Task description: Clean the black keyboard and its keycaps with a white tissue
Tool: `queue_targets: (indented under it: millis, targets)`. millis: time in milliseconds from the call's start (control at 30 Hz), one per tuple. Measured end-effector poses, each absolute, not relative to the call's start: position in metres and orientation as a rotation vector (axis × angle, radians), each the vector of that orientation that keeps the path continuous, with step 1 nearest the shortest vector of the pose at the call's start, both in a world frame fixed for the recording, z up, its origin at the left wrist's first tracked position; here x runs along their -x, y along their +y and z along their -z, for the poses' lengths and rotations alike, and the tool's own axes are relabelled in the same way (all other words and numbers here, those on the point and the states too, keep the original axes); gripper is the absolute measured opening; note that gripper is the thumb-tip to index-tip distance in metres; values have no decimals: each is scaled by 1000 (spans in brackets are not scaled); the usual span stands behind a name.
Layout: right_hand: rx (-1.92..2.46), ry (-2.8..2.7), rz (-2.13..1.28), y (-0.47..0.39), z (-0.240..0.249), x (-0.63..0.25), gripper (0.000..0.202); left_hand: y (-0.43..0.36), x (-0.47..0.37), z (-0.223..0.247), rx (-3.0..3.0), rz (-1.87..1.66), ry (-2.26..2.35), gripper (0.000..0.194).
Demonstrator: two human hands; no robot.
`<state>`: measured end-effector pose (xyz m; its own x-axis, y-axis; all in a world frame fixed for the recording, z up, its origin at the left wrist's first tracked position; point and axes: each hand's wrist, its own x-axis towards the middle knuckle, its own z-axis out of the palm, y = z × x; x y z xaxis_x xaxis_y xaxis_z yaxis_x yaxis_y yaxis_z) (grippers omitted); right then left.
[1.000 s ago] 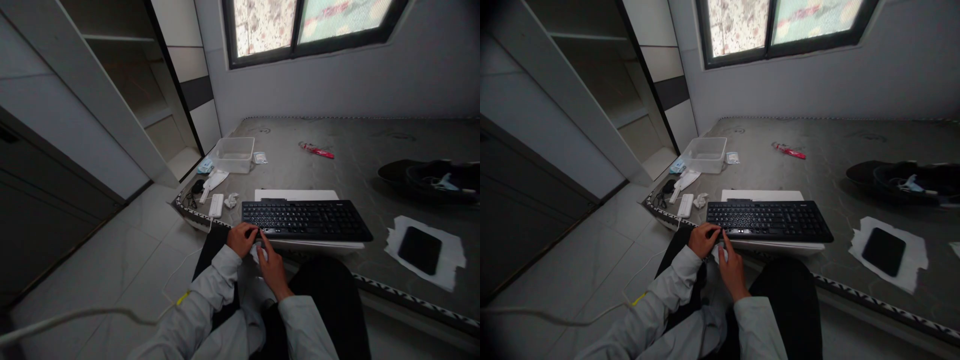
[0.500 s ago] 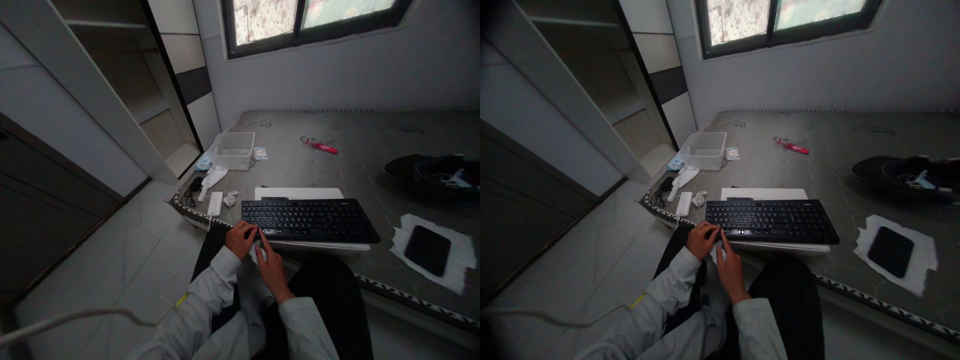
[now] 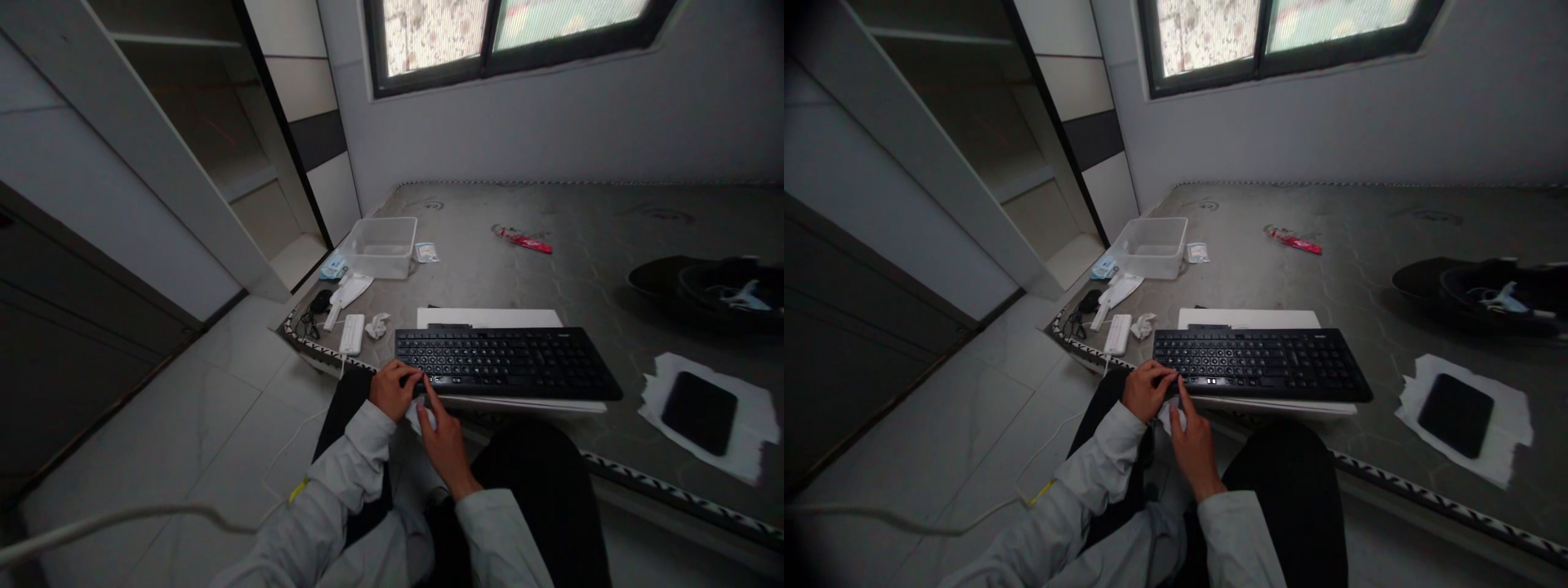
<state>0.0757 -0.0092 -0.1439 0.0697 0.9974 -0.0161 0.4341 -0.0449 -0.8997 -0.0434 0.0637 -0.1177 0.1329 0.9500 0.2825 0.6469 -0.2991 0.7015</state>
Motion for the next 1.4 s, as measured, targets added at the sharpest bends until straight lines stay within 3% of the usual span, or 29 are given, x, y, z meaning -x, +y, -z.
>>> queue_targets:
  millis: [500,700,1133,1400]
  targets:
    - [1667,-1688,-825,-11,137,-78,55,69,41,114,-1838,-976,1629,6]
    - [1980,-2021,-384,-12,128,-75,50,70,40,115,-1828,-1005,1665,18]
    - [2147,-2099,-163,-14,123,-64,55,72,41,121,-1798,-1000,1774,29]
    - [2070,-2026,-187,-20,129,-66,53,62,40,129,-1681,-1222,1749,11]
